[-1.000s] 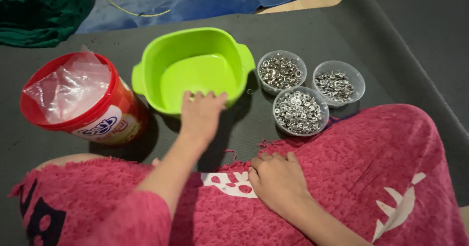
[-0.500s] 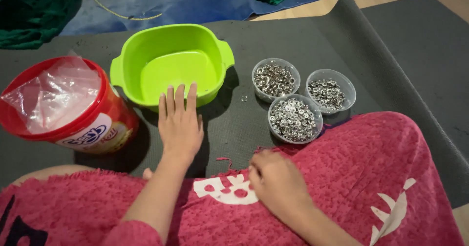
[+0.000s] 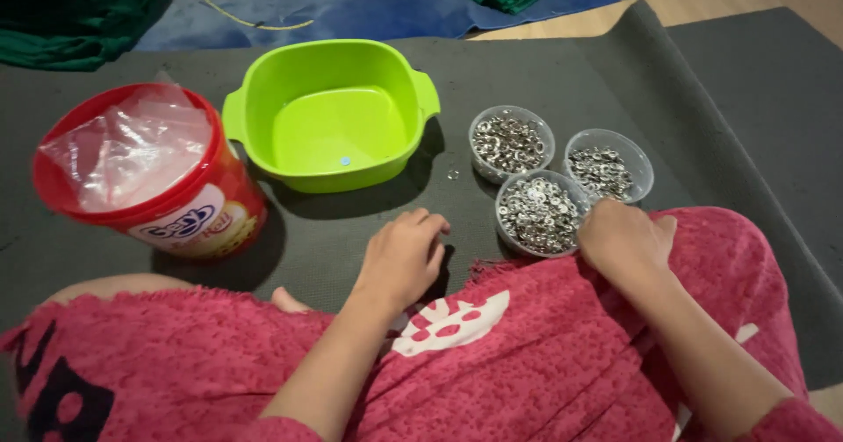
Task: The person sits on the floor and sorts small metal rings from a green plastic basin into clear plastic bowls. They pick up the rings by hand and place them into separate containers. Towards the end, they handle a plastic bag from a red bucket.
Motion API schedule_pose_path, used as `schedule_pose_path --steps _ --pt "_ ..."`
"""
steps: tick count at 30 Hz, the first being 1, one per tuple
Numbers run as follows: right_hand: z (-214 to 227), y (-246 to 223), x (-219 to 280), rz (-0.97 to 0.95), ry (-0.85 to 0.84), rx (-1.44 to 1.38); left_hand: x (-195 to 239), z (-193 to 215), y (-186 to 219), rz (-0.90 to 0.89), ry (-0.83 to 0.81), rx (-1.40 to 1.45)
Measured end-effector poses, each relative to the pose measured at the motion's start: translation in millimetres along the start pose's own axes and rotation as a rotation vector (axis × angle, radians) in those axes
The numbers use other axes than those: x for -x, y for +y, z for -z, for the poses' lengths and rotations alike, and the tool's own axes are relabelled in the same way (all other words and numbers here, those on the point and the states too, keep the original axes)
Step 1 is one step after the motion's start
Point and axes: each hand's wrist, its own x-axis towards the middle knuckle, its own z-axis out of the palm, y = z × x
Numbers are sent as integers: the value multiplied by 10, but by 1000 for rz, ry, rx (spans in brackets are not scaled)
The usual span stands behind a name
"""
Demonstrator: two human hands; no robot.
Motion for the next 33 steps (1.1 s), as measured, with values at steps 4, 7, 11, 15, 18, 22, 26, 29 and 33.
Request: schedule_pose_path --steps 4,7,11,15,18,22,26,29,33 --pt "48 -39 47 -6 -9 -191 72 156 52 66 -53 87" --pt "14 45 9 40 -14 -284 39 263 198 190 -98 359" --pt "130 -73 228 105 -87 -401 77 354 424 266 -66 741" --pt "84 -438 577 179 -154 -690 136 283 325 46 165 669" --pt "129 -720 706 210 -128 -864 199 677 296 63 359 726" --pt "-51 -978 690 251 -151 -797 108 83 -388 392 190 532" --pt "-41 -1003 764 280 -85 -790 152 255 -222 442 257 551" --pt "-7 -1014 751 279 -100 -799 135 161 -299 453 263 506" --pt "-219 -1079 669 338 -58 -820 251 465 -82 495 275 469"
